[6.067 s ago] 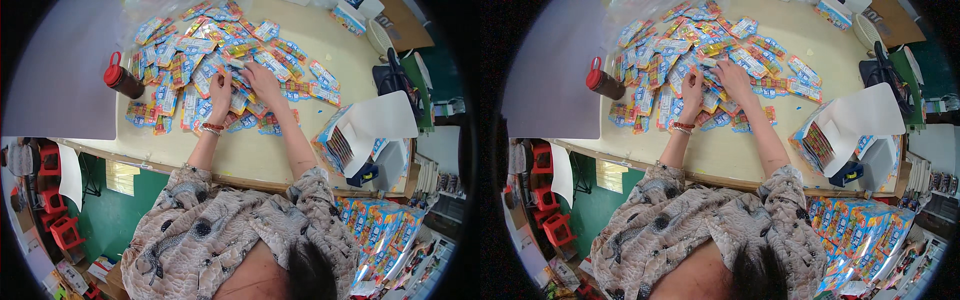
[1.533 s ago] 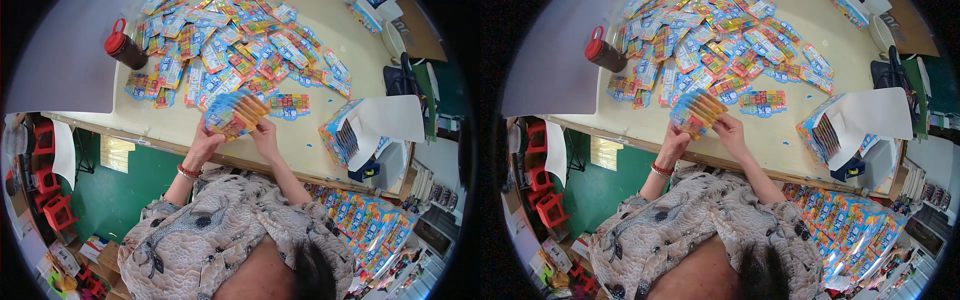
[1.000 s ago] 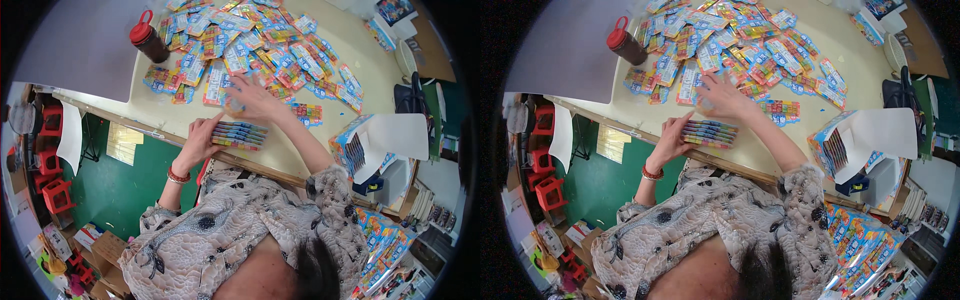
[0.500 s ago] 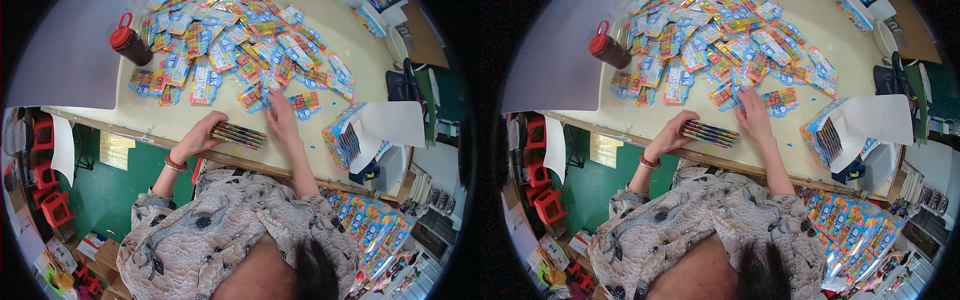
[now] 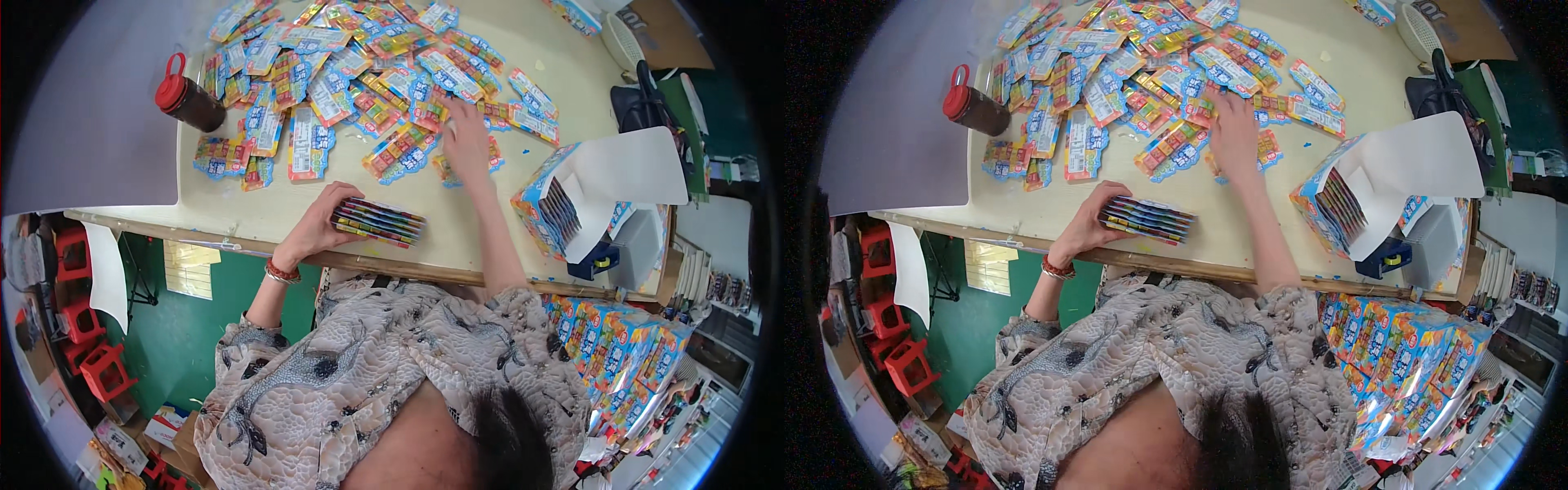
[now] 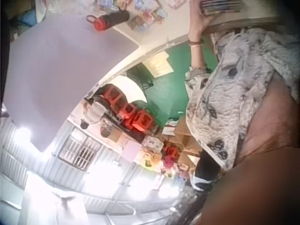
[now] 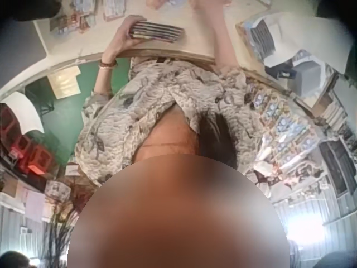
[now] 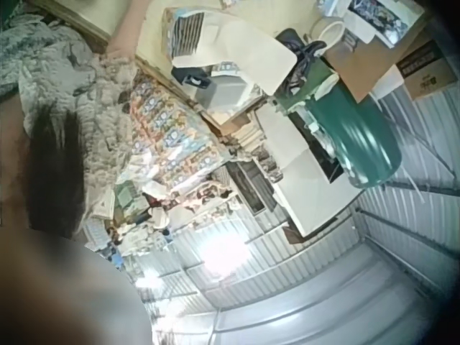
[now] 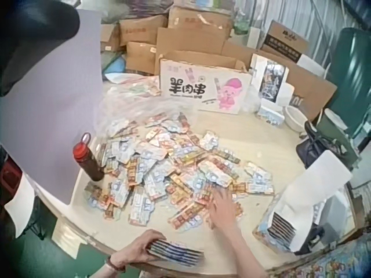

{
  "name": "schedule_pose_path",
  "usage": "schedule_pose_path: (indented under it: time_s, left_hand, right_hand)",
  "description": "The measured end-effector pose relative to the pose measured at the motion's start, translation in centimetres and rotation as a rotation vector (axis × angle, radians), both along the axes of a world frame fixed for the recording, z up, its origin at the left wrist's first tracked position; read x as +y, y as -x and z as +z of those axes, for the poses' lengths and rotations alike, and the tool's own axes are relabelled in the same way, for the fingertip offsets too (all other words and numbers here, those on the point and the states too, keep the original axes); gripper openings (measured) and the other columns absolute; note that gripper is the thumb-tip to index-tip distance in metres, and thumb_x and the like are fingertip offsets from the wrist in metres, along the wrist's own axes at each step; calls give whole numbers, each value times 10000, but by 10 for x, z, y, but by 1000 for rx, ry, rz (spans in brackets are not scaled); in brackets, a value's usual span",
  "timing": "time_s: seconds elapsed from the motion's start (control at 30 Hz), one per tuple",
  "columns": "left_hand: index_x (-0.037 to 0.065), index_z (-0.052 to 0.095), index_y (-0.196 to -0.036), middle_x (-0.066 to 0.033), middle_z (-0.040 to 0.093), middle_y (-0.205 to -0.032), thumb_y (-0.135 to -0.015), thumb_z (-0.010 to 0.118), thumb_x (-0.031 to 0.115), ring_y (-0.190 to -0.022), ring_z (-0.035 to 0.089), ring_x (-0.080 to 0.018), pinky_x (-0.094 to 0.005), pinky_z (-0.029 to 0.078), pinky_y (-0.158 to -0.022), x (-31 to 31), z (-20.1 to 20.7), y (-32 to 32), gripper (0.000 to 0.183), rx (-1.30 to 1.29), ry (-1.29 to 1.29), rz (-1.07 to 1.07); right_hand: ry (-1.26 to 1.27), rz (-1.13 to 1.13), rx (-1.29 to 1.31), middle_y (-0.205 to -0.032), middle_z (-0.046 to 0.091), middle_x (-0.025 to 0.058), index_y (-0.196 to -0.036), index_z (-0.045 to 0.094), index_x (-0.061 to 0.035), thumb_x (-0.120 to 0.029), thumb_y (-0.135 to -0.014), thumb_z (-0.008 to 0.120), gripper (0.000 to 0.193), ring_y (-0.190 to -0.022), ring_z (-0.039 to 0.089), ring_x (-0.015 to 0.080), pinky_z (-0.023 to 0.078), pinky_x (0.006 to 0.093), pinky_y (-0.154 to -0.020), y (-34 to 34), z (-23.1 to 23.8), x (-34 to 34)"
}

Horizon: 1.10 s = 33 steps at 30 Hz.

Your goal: Packing individual product pouches into cardboard display boxes on a factory assembly line.

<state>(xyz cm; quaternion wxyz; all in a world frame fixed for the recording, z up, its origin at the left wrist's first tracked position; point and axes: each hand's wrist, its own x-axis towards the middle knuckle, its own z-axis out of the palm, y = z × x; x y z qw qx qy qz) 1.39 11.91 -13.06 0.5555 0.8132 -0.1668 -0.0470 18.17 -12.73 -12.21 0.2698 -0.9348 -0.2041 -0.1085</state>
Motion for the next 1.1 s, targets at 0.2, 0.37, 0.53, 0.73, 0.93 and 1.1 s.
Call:
schedule_pose_path:
  time_s: [0.2,0.37,0.53,0.73,0.93,1.1]
  left_hand:
    - [60,507,-1164,-100,521,-1119,-633,852,102,-1032,547,-241,-318,457,-895,-5,-1,-4,635,61,85,16]
    - [57,507,-1162,-96,523,-1110,-630,856,109,-1026,546,-242,-319,456,-895,-6,0,-3,639,46,84,23]
    - [61,486,-1204,-117,501,-1200,-644,852,103,-1090,537,-249,-328,452,-932,-3,-5,2,671,16,44,41]
    - [76,378,-1350,-124,408,-1407,-638,865,92,-1253,477,-214,-309,427,-1006,-18,-8,8,862,115,364,246]
    - [54,410,-1313,-76,510,-1263,-649,856,80,-1144,547,-187,-312,455,-974,-7,-5,-2,801,123,125,-42]
    - [54,449,-1263,-61,527,-1190,-659,847,67,-1105,552,-162,-299,462,-953,-9,0,-1,724,173,172,-31]
  right_hand:
    - [480,464,-191,-1400,402,42,-1292,505,-185,97,-668,667,704,-1358,331,302,328,557,-1076,-86,-7,2]
    - [666,545,-108,-1354,486,73,-1226,541,-200,-1,-772,617,501,-1246,455,286,419,489,-988,-105,15,10]
    - [431,609,285,-881,623,119,-969,586,-70,-71,-729,704,267,-863,618,307,485,382,-745,-68,66,12]
    - [-122,630,580,-797,629,128,-960,619,-40,-139,-841,633,155,-736,618,264,476,345,-680,48,44,0]
    - [21,0,412,-966,647,111,-1130,612,-63,-365,-859,634,407,-956,594,283,479,379,-797,43,26,-50]
    - [423,-602,366,-1212,551,153,-1224,566,-90,-533,-808,633,611,-1202,465,339,425,457,-931,33,7,-54]
